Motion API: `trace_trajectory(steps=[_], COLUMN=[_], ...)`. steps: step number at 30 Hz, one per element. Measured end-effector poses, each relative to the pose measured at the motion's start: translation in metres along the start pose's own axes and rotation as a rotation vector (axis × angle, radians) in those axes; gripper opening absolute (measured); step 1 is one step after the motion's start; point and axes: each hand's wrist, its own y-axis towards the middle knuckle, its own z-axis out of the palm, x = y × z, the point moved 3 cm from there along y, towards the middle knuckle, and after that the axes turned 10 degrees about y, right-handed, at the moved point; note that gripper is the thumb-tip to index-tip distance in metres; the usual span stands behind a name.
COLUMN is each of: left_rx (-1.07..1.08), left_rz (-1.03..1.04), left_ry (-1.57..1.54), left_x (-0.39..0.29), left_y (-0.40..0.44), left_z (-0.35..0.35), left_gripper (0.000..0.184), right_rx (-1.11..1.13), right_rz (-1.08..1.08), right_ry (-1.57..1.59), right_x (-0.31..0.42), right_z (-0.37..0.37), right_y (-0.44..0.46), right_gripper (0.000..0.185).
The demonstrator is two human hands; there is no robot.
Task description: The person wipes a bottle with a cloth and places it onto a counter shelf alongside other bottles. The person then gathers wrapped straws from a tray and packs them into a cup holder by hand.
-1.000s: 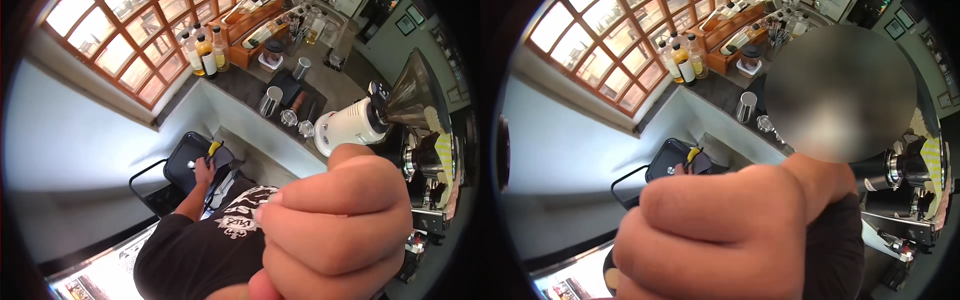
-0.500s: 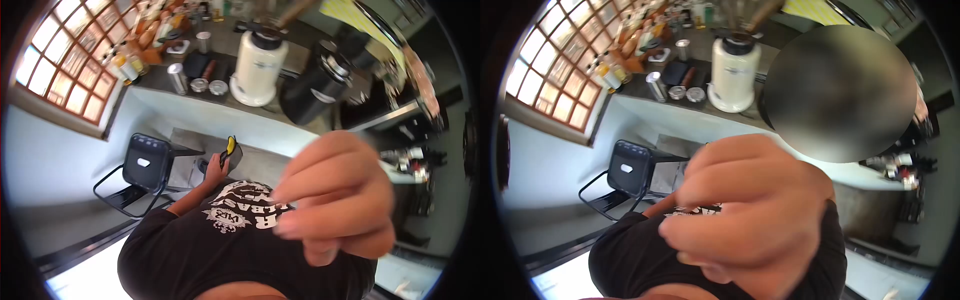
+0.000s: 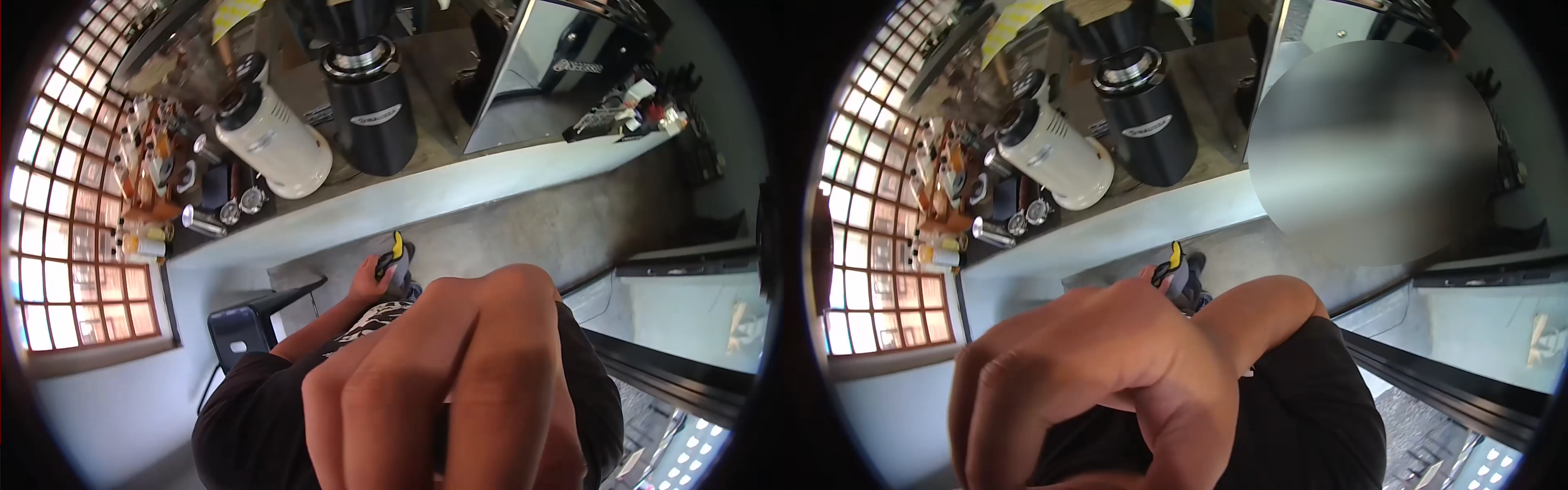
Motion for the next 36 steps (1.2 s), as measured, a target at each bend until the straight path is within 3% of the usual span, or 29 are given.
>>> trace_trajectory(steps=[7, 11, 14, 15, 19, 22, 26, 30, 36], left_rx=[0.270, 0.180, 0.328, 0.253, 0.431, 0.619, 0.642, 0.771, 0.772], left_rz=[0.159, 0.309, 0.228, 0.301, 0.376, 0.458, 0.579, 0.570, 0.746], left_ry=[-0.072, -0.133, -0.143, -0.182, -0.134, -0.072, -0.144, -0.055, -0.103], left_x=[-0.005, -0.039, -0.072, -0.085, -0.115, -0.153, -0.219, -0.289, -0.420], left_y=[0.089, 0.148, 0.184, 0.192, 0.222, 0.235, 0.242, 0.248, 0.248], left_z=[0.039, 0.045, 0.044, 0.045, 0.090, 0.128, 0.186, 0.253, 0.356], left_gripper=[0.043, 0.039, 0.037, 0.036, 0.036, 0.036, 0.035, 0.037, 0.039], right_rx=[-0.004, -0.015, -0.037, -0.039, -0.060, -0.077, -0.076, -0.095, -0.134], right_rz=[-0.117, -0.173, -0.238, -0.262, -0.361, -0.428, -0.505, -0.565, -0.643], right_ry=[-0.148, -0.249, -0.319, -0.341, -0.436, -0.503, -0.575, -0.648, -0.768], right_x=[0.040, 0.067, 0.093, 0.103, 0.150, 0.193, 0.260, 0.338, 0.457], right_z=[-0.036, -0.059, -0.071, -0.073, -0.071, -0.066, -0.047, -0.015, 0.039], right_y=[0.006, 0.010, 0.008, 0.007, -0.005, -0.020, -0.050, -0.083, -0.126], right_gripper=[0.020, 0.020, 0.020, 0.019, 0.019, 0.019, 0.019, 0.018, 0.018])
